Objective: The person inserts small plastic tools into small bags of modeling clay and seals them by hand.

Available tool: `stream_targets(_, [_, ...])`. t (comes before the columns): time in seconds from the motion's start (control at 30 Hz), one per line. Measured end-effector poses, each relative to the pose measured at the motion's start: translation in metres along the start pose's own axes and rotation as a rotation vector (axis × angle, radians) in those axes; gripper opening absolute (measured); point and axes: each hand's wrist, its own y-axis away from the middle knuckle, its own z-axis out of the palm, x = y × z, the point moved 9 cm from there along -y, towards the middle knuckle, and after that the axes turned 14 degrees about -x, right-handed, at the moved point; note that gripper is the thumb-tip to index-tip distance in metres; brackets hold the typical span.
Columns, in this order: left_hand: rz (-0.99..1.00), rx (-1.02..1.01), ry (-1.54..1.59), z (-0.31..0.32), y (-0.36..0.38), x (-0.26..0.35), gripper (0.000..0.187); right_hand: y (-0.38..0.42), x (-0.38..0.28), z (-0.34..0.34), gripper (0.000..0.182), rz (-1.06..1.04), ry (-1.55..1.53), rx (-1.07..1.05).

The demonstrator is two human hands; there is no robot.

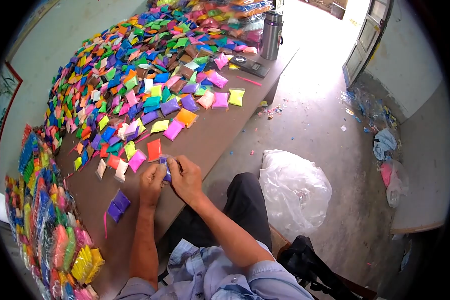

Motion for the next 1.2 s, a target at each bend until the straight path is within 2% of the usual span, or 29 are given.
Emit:
stream_targets(0.13, [-0.011,-0.016,0.061,-0.001,-0.002,-0.011,0.032,0.000,0.003,0.002,0.027,0.011,-0.015,-0.006])
stream_targets(0.2, [-0.014,0.002,0.057,-0.006,-0.001,-0.013,0.033,0.000,-0.003,0.005,0.029,-0.041,0.153,-0.029])
stream_targets(0.33, [-0.009,0.019,0.000,-0.010,-0.001,-0.013,0.036,0.000,-0.008,0.008,0.030,-0.038,0.231,-0.074])
stream_targets(0.53, [-0.006,0.035,-0.032,0.001,-0.001,-0.003,0.038,0.002,0.007,0.004,0.022,-0.011,0.055,-0.039])
stream_targets(0.6, [-0.003,0.014,-0.046,0.000,-0.002,-0.005,0.038,0.002,0.011,-0.001,0.019,-0.041,-0.008,0.061])
stream_targets(0.7, [0.014,-0.004,-0.077,0.001,-0.002,-0.009,0.038,0.003,0.016,0.001,0.022,-0.013,-0.095,0.063])
stream_targets(0.8, [0.038,0.034,-0.052,-0.002,-0.002,-0.013,0.040,0.002,0.000,0.002,0.024,0.001,0.084,-0.005])
stream_targets(0.9, [0.021,0.080,-0.034,-0.005,-0.001,-0.014,0.042,0.002,0.008,0.009,0.026,0.054,0.106,-0.068])
stream_targets(1.03, [0.005,0.075,-0.065,-0.004,-0.002,-0.017,0.044,0.001,0.006,0.005,0.023,0.040,0.088,-0.060])
stream_targets(1.2, [0.064,0.045,-0.028,0.003,-0.002,-0.004,0.044,0.003,0.013,-0.001,0.020,-0.067,-0.079,0.032])
